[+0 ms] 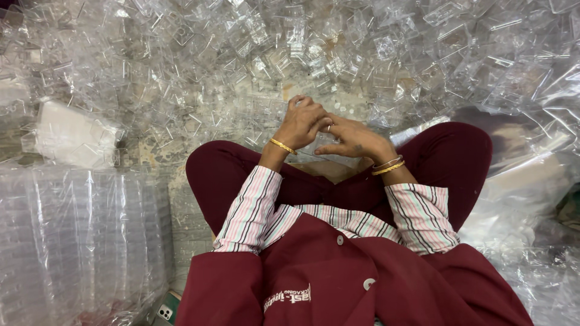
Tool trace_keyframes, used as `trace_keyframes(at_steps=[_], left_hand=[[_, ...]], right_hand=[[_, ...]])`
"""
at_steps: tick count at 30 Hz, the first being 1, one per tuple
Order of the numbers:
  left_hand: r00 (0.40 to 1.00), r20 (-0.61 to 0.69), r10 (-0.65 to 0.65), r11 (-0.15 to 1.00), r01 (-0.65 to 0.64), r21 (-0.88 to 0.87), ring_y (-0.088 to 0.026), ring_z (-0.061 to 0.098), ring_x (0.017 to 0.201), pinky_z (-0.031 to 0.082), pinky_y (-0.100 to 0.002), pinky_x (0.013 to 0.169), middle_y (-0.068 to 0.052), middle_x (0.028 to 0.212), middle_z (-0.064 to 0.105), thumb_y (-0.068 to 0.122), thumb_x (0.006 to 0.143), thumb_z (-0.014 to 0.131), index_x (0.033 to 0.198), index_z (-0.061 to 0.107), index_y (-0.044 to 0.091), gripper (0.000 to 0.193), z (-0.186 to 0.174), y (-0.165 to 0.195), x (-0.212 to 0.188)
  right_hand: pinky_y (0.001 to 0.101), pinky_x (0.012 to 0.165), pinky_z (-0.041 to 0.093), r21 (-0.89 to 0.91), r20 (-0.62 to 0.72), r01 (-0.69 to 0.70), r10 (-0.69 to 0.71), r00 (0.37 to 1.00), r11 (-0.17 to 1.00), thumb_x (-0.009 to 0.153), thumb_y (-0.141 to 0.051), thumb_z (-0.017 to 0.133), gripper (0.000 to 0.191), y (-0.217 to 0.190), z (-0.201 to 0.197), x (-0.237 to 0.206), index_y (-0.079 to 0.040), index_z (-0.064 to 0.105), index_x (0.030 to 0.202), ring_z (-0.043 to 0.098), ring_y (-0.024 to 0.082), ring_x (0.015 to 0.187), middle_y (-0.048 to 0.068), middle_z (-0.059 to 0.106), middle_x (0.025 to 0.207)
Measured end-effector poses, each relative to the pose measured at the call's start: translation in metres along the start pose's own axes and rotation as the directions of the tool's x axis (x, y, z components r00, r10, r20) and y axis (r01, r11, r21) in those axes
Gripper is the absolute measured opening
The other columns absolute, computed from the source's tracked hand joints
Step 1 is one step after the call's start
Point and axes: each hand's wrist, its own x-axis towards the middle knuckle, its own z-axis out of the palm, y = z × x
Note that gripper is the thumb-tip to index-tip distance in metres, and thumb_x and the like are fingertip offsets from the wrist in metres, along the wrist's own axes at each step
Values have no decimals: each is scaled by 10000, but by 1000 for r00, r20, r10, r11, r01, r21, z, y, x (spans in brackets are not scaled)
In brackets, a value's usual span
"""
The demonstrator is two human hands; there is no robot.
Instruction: The person sits cross-legged on the floor among large piles of clear plastic packaging and nests small clear plastic containers one at a time into a growing stack, occasionally picking containers from the surrounding pile and pressing them together by hand.
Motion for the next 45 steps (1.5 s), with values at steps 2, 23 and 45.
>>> trace_keyframes(at_steps=[2,23,45], left_hand=[[990,-118,-81,987,63,-148,-246,616,984,400,-468,1029,-49,987,667,210,970,655,1019,696,125,106,-5,-4,0],[889,93,-448,762,325,560,-390,586,1176,594,-463,847,-196,1311,577,153,925,683,1103,655,171,181,93,-56,-57],[938,-342,56,992,-15,123,-336,479,1389,391,-463,1184,-132,1464,490,323,951,731,1309,606,128,427,0,29,-8]], right_hand=[[450,944,511,10,-15,-31,31,999,999,868,-626,666,778,-1,-5,0,-229,453,1503,609,332,1151,122,555,1350],[424,1320,231,547,-590,186,219,777,816,1077,-261,650,700,15,-23,-5,-193,275,1664,234,282,1625,139,290,1741],[460,1044,512,322,-194,-238,309,931,916,890,-499,659,852,-13,-25,-4,-277,296,1629,598,323,1266,157,584,1343]])
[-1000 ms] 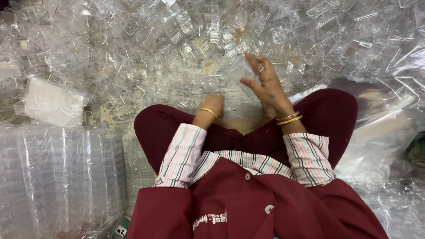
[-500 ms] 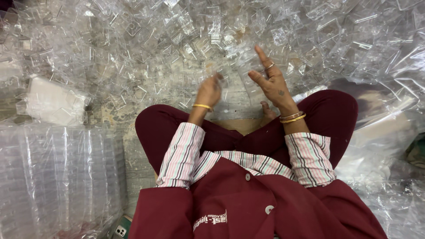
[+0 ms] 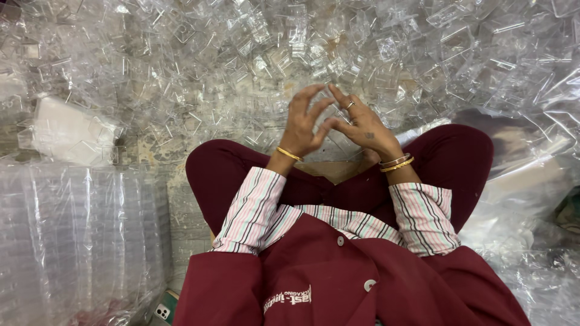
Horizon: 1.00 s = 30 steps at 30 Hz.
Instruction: The person sits cross-legged on the floor among large piles of clear plastic packaging and nests small clear plastic containers one at a time into a growing stack, occasionally picking containers from the surrounding pile and pressing them together by hand.
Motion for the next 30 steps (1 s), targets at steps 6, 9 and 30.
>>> trace_keyframes(at_steps=[6,9,30], left_hand=[[843,-425,-330,885,121,-449,-300,397,1480,434,-464,1222,-151,1555,358,338,971,731,1573,247,187,787,3,1,3],[778,167,-606,308,423,-852,-321,504,1381,531,-479,1096,-168,1490,459,282,900,709,1573,138,155,892,6,-12,0],[779,357,-516,459,603,-652,-323,601,1302,596,-476,1045,-181,1451,506,310,739,882,1516,294,100,997,90,-29,3]], right_hand=[[464,1173,430,257,-154,340,-308,939,905,1006,-304,714,702,-1,0,-4,-255,381,1622,497,312,1431,152,514,1522],[424,1122,491,191,-128,244,-222,966,951,932,-308,762,718,-1,2,-4,-252,446,1574,579,266,1317,97,586,1390],[377,1134,439,-26,-892,559,-272,362,829,1139,-548,411,595,28,18,0,-112,383,1542,519,201,1254,95,502,1382]])
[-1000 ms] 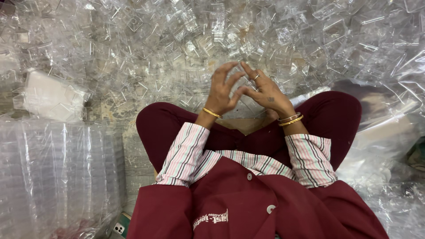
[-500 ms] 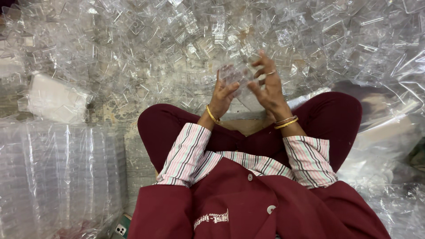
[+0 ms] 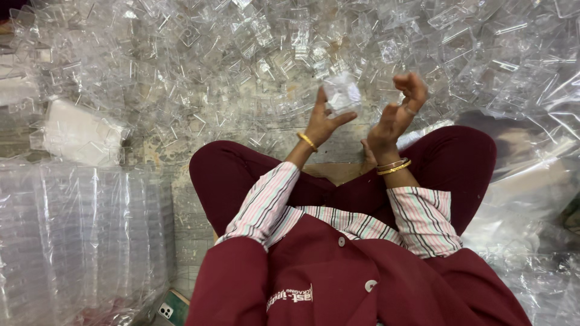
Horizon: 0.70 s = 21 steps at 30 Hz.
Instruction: The person sits cross-legged on the floor among large piles of clear plastic packaging and nests small clear plastic containers one at a time into a growing stack, occasionally picking containers from the surrounding pile and pressing them together by hand.
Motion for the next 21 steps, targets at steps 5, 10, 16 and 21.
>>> trace_keyframes(at_steps=[5,10,16,21], left_hand=[[983,110,150,926,-179,334,-377,512,1386,450,-471,1151,-223,1482,491,339,753,960,1532,306,106,1044,18,-13,18],[982,136,130,876,-178,448,-405,524,1269,470,-465,1040,-240,1410,482,140,666,867,1524,306,91,1026,2,-21,17],[979,-46,196,691,-104,716,-302,706,1262,574,-405,1059,-77,1364,679,-59,804,602,1411,559,205,664,-110,17,16],[860,-345,-375,169,430,887,-443,373,1344,460,-589,1008,-132,1468,398,85,757,769,1451,452,243,779,-182,72,10]], right_hand=[[386,1058,445,-71,122,154,-145,982,985,1116,-454,455,477,-9,3,-7,-90,433,1423,509,243,1197,94,502,1262],[435,1051,439,-15,298,243,-227,927,970,1056,-325,560,409,-17,7,-16,-64,478,1360,528,261,1152,107,568,1213],[482,1090,439,-124,712,166,-29,702,978,951,-173,721,475,-13,40,-37,-85,542,1383,484,373,1286,184,501,1372],[596,1130,306,-403,806,467,64,588,787,709,-80,726,805,20,86,-33,-44,437,1459,281,497,1406,259,281,1539]])
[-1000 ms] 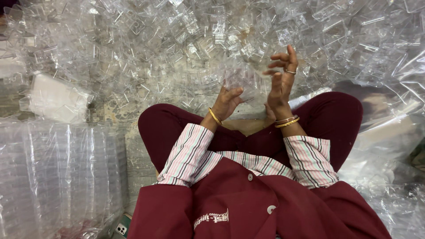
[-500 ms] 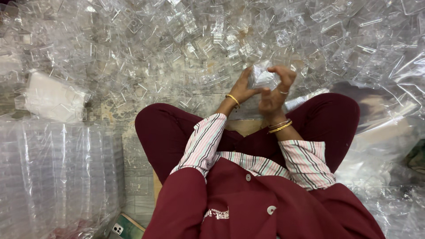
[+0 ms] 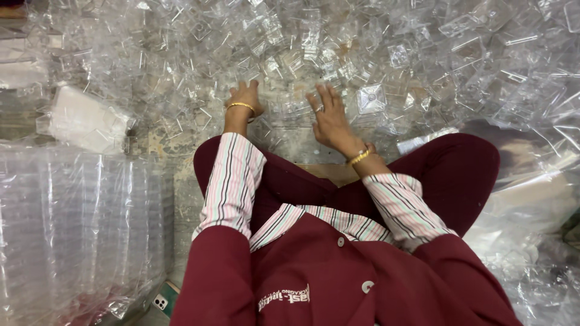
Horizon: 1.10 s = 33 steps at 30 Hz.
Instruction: The person sits cross-legged on the floor among large piles of clear plastic packaging and nests small clear plastic containers one at a time into a growing stack, occasionally picking containers from the surrounding pile and pressing them together by hand.
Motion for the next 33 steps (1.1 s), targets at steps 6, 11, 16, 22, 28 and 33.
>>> trace_keyframes(at_steps=[6,11,16,22,28,33], left_hand=[[999,48,-5,989,-2,146,-454,341,1386,442,-527,1091,-142,1463,445,98,762,771,1427,516,278,734,9,3,0],[959,154,237,969,-222,-106,-391,425,1352,420,-458,1125,-122,1373,575,110,729,816,1470,480,251,826,24,-1,11],[973,162,163,973,-185,136,-345,383,1384,331,-627,1114,-59,1408,542,170,689,863,1429,483,260,837,35,17,1],[957,-4,289,934,-280,223,-276,423,1376,180,-750,1164,15,1412,554,281,719,873,1427,501,307,800,11,29,-26],[539,-648,538,645,-758,-95,-346,325,1544,323,-548,1253,-111,1645,328,168,781,905,1585,337,274,990,-15,15,-75],[644,-761,83,14,-764,-645,-330,309,1553,344,-529,1294,-141,1667,245,209,739,955,1600,132,195,1190,-8,24,-101]], right_hand=[[494,1055,467,158,338,-151,90,937,976,768,35,656,921,9,22,13,-41,291,1610,476,467,1229,289,159,1672],[472,1001,497,248,163,-180,142,976,952,745,-81,820,916,11,25,9,-53,348,1530,524,471,1226,266,383,1420],[495,969,500,296,329,-317,216,919,901,742,-145,859,958,8,27,6,-67,331,1537,563,480,1144,259,401,1378],[443,936,523,487,257,-354,256,932,799,741,-111,887,851,13,26,10,-78,418,1450,582,389,1114,194,442,1354],[339,978,547,927,317,-348,208,925,136,791,-43,836,912,10,23,17,-130,309,1530,559,175,1151,74,478,1328],[371,1195,441,983,158,-165,95,983,79,842,22,809,920,5,11,12,-164,281,1572,412,194,1421,48,382,1500]])
